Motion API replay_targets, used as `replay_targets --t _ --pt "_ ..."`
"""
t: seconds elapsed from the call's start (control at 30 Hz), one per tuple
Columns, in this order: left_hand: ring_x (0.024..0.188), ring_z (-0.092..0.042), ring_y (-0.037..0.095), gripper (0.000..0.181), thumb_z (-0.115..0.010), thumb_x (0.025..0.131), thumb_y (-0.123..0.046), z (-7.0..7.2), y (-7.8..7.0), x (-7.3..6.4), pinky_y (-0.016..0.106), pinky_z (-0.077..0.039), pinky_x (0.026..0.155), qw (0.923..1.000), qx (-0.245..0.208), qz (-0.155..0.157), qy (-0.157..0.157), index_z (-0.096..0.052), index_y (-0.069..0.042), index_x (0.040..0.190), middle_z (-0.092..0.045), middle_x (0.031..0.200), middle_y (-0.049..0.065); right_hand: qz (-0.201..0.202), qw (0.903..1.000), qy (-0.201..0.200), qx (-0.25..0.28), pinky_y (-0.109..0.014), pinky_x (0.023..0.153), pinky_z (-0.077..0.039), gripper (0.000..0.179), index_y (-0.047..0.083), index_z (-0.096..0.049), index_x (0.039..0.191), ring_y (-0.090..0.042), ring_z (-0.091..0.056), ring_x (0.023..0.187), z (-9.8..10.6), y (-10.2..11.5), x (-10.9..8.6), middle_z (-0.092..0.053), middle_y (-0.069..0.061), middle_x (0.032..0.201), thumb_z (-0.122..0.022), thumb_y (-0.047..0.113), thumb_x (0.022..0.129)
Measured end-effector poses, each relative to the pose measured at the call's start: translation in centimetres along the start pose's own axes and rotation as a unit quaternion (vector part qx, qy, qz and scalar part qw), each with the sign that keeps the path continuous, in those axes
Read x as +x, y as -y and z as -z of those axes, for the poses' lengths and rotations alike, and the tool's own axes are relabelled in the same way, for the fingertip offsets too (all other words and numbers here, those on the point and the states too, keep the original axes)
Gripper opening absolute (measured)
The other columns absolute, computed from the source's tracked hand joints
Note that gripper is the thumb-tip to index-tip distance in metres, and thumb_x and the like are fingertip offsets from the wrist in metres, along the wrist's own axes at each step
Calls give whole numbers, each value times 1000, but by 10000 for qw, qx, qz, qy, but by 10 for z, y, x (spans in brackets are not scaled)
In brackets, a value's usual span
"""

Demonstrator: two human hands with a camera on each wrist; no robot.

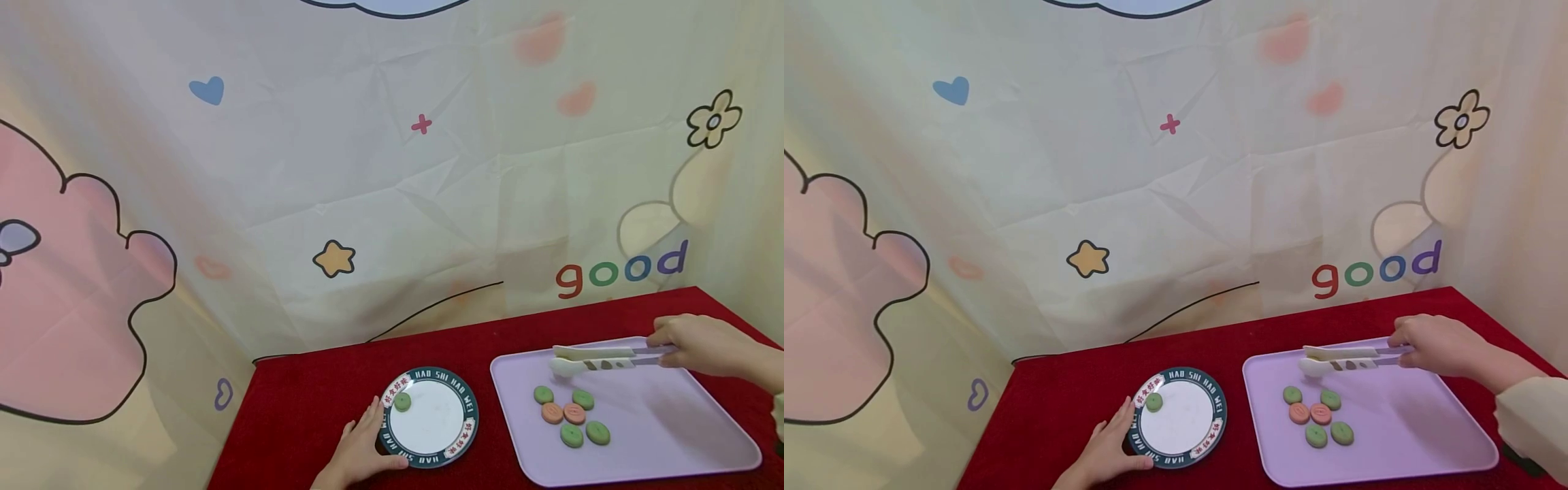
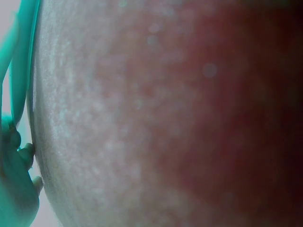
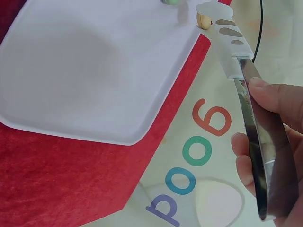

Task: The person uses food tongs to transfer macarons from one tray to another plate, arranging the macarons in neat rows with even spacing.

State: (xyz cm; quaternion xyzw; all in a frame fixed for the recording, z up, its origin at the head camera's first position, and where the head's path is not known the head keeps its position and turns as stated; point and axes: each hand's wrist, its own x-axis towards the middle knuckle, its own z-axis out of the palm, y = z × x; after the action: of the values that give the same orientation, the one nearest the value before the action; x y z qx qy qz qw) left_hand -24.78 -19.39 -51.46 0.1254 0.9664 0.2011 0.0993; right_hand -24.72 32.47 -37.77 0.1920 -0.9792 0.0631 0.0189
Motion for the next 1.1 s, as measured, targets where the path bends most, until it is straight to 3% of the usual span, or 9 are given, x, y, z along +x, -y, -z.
replay_targets --t 0.8,1.1 --pt "134 -20 29 112 -58 58 -73 3 -2 0 63 -18 99 10000 -28 22 78 -20 -7 141 -18 148 10 557 9980 -271 105 -15 53 -41 26 12 -71 87 -2 -48 67 4 29 19 -54 9 76 -75 24 65" --pt "134 -20 28 113 -57 58 -74 2 0 1 63 -18 99 10000 -4 30 37 -20 -8 141 -18 148 9 807 9957 -452 71 -15 52 -41 18 17 -71 82 -1 -46 65 6 43 28 -53 12 73 -75 21 65"
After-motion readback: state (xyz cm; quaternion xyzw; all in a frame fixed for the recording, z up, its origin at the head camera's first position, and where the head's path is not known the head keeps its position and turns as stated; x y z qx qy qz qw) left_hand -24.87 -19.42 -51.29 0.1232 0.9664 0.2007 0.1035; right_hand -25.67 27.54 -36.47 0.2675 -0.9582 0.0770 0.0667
